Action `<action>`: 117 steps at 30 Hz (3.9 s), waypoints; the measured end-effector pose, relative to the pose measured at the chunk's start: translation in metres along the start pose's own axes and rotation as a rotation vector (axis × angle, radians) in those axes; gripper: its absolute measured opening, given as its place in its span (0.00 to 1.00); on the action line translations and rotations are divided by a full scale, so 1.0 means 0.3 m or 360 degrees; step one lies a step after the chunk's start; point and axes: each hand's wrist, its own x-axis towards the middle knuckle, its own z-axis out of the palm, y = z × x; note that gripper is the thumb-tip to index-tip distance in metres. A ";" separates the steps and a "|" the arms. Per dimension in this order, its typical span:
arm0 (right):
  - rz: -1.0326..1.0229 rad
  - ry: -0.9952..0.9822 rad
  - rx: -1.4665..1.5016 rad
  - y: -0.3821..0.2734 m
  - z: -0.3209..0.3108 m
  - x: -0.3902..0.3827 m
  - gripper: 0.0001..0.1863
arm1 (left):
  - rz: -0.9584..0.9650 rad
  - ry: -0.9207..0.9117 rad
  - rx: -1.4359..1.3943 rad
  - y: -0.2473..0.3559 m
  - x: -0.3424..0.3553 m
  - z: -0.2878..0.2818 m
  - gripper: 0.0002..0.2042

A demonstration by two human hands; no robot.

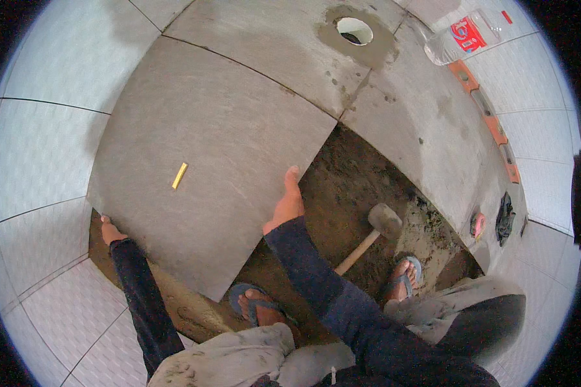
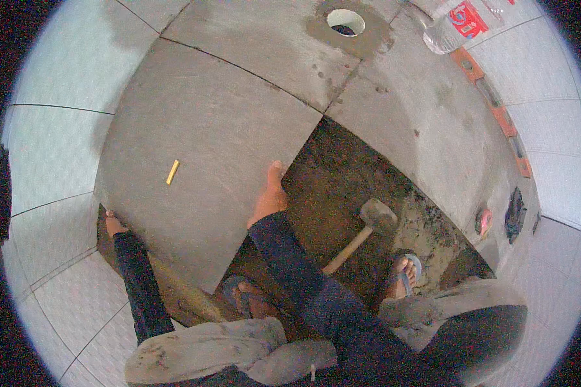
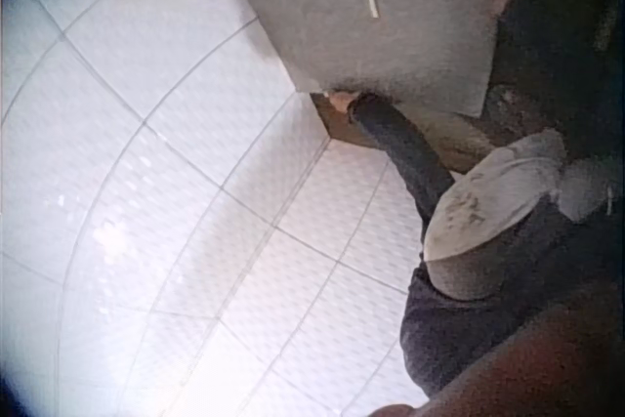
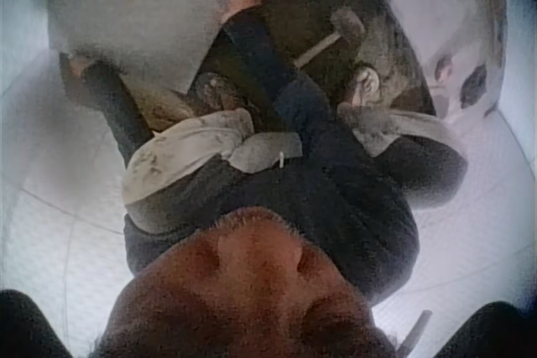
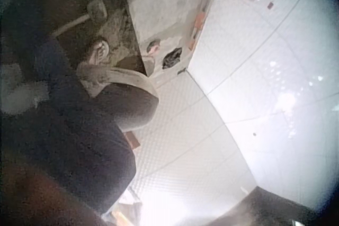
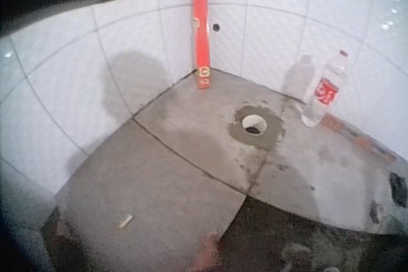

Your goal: The person installs floor tiles in a tiled room, using a rubber mallet to tap tiles into place and a spirit level to check alignment. They apply cement mortar around a floor drain using a trowel and mark a tile with a red marker before placing it. The person also pours cement from a bucket onto the floor to prepare the surface.

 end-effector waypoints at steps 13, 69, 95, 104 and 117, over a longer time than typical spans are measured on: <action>-0.0420 -0.0168 -0.0265 -0.042 0.034 -0.151 0.39 | -0.0223 0.0161 -0.0390 0.141 -0.307 0.070 0.31; -0.3478 0.2028 -0.1506 -1.178 -0.097 -0.751 0.16 | 0.1910 0.0335 -0.1050 0.990 -1.066 -0.553 0.20; -0.3345 -0.0532 -0.2001 -1.147 -0.095 -1.498 0.11 | 0.2401 -0.0475 -0.0859 1.449 -1.643 -0.414 0.13; -0.2997 -0.1313 -0.2046 -1.143 0.024 -1.336 0.12 | 0.2328 -0.0508 -0.0692 1.493 -1.791 -0.349 0.12; -0.2354 -0.1589 -0.1103 -1.117 0.110 -1.361 0.12 | 0.2802 -0.0159 -0.0768 1.472 -1.787 -0.321 0.07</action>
